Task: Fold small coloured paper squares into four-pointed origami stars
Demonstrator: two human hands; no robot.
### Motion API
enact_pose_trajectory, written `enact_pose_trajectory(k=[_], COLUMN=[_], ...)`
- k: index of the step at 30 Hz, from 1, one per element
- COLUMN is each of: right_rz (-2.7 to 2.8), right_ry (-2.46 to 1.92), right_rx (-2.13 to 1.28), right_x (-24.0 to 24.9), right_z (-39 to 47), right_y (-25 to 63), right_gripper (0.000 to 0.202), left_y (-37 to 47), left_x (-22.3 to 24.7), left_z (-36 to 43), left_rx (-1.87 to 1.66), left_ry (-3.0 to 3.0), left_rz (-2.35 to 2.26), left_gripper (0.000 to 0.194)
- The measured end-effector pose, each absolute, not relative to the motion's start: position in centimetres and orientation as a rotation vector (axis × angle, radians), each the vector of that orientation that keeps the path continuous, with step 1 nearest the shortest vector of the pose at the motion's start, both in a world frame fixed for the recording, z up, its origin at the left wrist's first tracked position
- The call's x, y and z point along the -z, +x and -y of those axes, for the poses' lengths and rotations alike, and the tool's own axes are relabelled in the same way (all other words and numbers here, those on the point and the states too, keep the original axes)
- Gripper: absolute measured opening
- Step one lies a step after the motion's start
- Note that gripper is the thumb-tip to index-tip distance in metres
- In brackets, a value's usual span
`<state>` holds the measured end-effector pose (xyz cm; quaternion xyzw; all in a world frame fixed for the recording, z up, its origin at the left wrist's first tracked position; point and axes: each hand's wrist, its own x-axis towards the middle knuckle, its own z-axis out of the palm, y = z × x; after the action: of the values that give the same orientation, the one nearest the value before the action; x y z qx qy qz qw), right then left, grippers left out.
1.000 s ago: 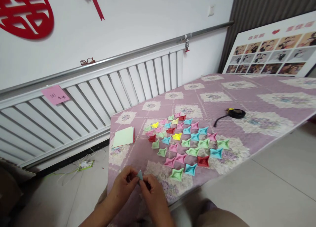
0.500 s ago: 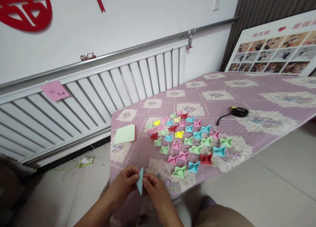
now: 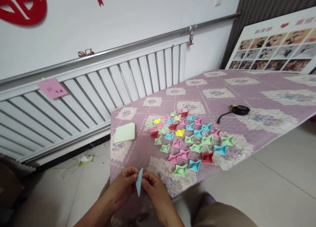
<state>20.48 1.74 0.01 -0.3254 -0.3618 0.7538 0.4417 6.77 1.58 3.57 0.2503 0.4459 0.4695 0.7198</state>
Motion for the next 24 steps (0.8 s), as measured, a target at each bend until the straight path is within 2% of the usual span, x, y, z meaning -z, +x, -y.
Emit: enact_pose_trajectory(k=[12,18,24], right_rz=[0.801,0.737,0.897], right_ry=[-0.787,-0.782,-0.861], right_rx=[-1.911,-1.826,-1.756], right_x=[-0.2,-0.3,0.5], right_z=[-1.8,-1.9,-2.1], right_y=[20.5,21.1,21.3], right_gripper=[0.030,0.043,0.032], left_y=[7.2,7.6,7.6], left_x=[-4.5,-4.4,-3.6], left_z=[-1.4,-1.5,-1.4], left_rx=[-1.058,-0.991,-0.998], left_ry=[0.560,0.600,0.727], left_rz=[-0.964,-1.034,-1.154], left_gripper=[0.042,0.042,0.042])
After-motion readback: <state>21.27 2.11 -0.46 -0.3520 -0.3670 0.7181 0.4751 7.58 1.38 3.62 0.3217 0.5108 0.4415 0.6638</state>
